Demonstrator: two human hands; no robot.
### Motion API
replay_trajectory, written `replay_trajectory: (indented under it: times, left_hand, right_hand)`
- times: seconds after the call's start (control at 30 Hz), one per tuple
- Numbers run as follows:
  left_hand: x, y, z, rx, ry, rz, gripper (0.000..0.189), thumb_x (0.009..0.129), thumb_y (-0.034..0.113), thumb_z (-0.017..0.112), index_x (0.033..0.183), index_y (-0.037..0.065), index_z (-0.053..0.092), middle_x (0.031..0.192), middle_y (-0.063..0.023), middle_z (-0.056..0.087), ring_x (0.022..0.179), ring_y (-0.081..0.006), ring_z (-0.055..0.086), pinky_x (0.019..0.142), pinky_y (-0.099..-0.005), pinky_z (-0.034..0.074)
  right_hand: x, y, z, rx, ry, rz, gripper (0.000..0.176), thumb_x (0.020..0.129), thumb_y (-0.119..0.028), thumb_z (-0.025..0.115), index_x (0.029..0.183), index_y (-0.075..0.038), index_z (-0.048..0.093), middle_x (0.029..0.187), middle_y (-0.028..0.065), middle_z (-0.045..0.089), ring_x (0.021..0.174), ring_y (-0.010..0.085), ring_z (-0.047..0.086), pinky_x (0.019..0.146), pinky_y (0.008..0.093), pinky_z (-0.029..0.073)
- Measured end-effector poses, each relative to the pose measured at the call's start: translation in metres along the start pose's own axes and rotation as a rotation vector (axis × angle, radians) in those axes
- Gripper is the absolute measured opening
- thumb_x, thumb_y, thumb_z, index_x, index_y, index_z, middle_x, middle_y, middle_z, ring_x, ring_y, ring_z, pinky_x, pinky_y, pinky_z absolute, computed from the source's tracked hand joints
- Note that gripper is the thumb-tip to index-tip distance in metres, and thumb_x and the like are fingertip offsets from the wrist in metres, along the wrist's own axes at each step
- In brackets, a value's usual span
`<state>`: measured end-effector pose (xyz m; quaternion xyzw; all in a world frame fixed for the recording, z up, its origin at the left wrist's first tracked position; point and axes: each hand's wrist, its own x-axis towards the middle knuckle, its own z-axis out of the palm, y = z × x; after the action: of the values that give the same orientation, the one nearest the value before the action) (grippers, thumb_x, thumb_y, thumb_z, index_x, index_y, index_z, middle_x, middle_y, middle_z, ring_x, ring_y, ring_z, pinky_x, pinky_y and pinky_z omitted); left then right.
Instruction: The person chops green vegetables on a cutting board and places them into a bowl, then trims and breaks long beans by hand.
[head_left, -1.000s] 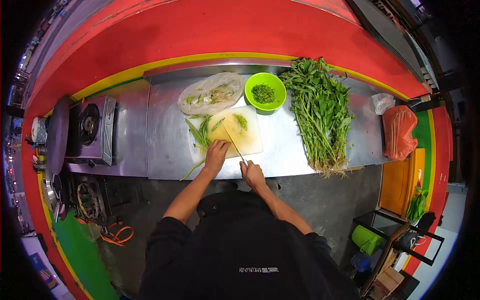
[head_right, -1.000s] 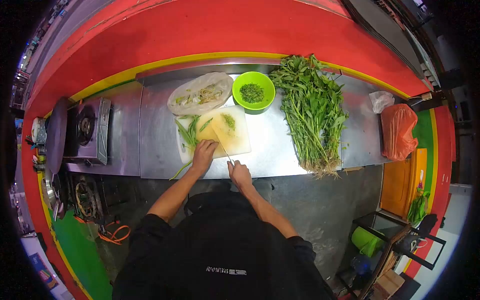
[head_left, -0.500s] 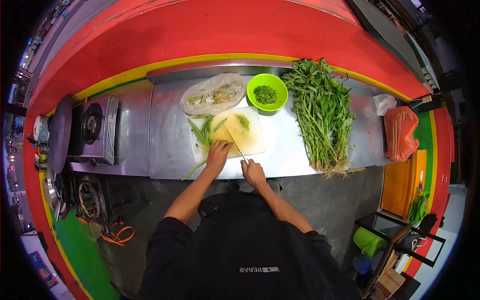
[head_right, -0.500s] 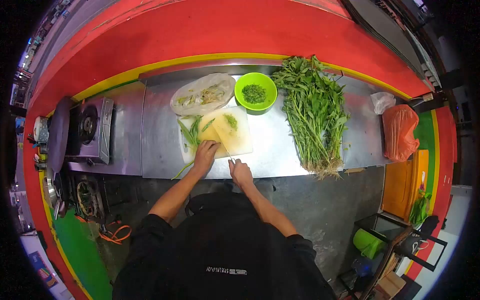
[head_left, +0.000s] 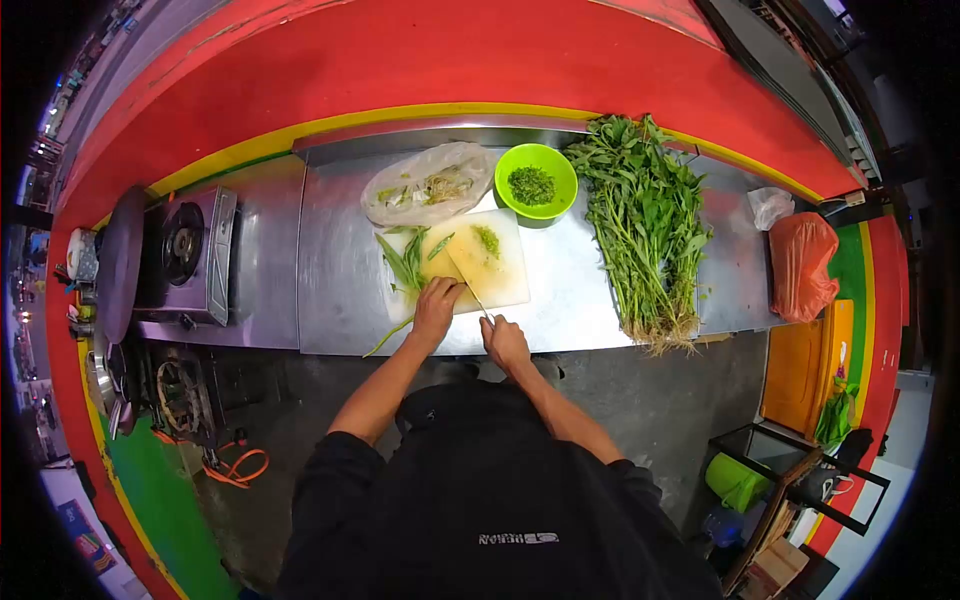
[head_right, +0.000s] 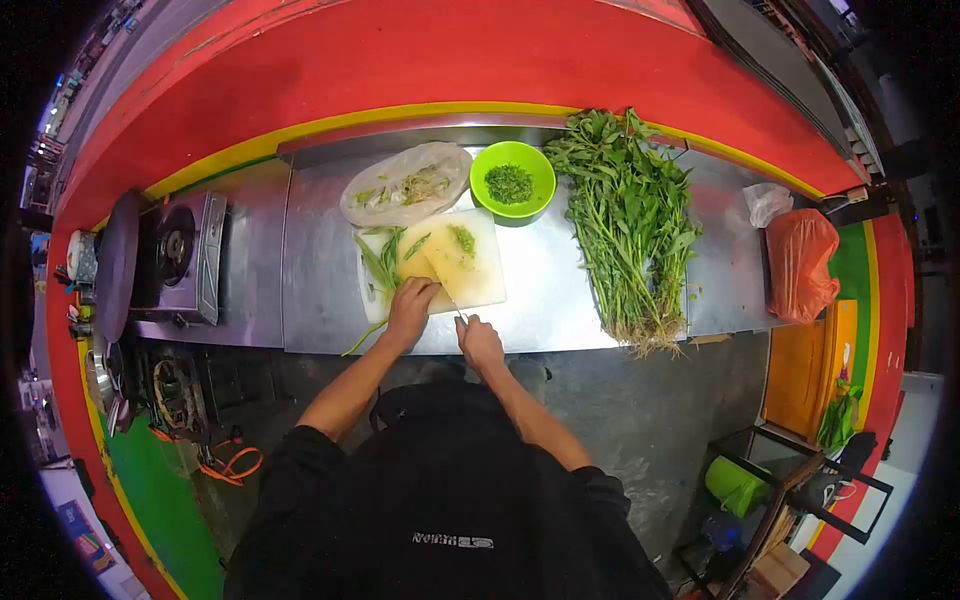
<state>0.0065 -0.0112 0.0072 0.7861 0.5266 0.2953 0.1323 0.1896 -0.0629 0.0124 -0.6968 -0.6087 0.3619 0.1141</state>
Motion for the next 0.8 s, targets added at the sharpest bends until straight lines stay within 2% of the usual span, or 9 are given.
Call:
replay_trajectory:
  times: [0.3, 0.37, 0.5, 0.6, 0.8]
  left_hand:
    - [0.001, -0.003, 0.001, -0.018, 0.038, 0.008, 0.025, 0.080, -0.001, 0.062, 0.104, 0.003, 0.070, 0.100, -0.0106, 0.065, 0.097, -0.0317, 0.062, 0.086, -0.0427, 0.050]
    - [0.004, -0.003, -0.002, -0.025, 0.033, 0.009, 0.024, 0.080, -0.001, 0.063, 0.103, 0.004, 0.070, 0.100, -0.0105, 0.065, 0.096, -0.0317, 0.062, 0.085, -0.0426, 0.050]
    - [0.004, -0.003, -0.003, -0.031, 0.032, 0.002, 0.022, 0.080, -0.001, 0.064, 0.100, 0.005, 0.071, 0.097, -0.0097, 0.064, 0.094, -0.0313, 0.062, 0.083, -0.0429, 0.050]
    - [0.003, -0.006, -0.002, -0.014, -0.015, -0.012, 0.025, 0.083, 0.003, 0.060, 0.106, 0.006, 0.071, 0.099, -0.0076, 0.064, 0.098, -0.0288, 0.062, 0.084, -0.0418, 0.049]
    - [0.003, -0.008, -0.001, 0.000, 0.007, -0.026, 0.025, 0.082, 0.002, 0.060, 0.104, 0.006, 0.071, 0.100, -0.0078, 0.065, 0.098, -0.0291, 0.062, 0.085, -0.0424, 0.050]
  right_hand:
    - [-0.009, 0.003, -0.003, 0.037, 0.002, 0.014, 0.048, 0.100, -0.038, 0.059, 0.093, 0.009, 0.065, 0.080, 0.0366, 0.066, 0.080, 0.0555, 0.066, 0.071, 0.0595, 0.053]
    - [-0.010, 0.004, -0.003, 0.044, -0.055, 0.032, 0.048, 0.102, -0.042, 0.056, 0.097, 0.006, 0.065, 0.083, 0.0347, 0.068, 0.082, 0.0537, 0.068, 0.073, 0.0601, 0.054]
    - [-0.007, 0.003, 0.000, -0.012, -0.004, -0.008, 0.048, 0.101, -0.039, 0.058, 0.092, 0.007, 0.063, 0.079, 0.0354, 0.067, 0.077, 0.0547, 0.067, 0.071, 0.0602, 0.054]
    - [-0.001, 0.000, 0.003, -0.026, 0.009, -0.016, 0.047, 0.101, -0.039, 0.058, 0.092, 0.007, 0.063, 0.077, 0.0352, 0.066, 0.077, 0.0542, 0.067, 0.071, 0.0603, 0.054]
    - [0.003, -0.005, 0.002, 0.027, 0.028, 0.005, 0.048, 0.101, -0.039, 0.057, 0.091, 0.008, 0.063, 0.079, 0.0370, 0.066, 0.078, 0.0545, 0.067, 0.070, 0.0607, 0.054]
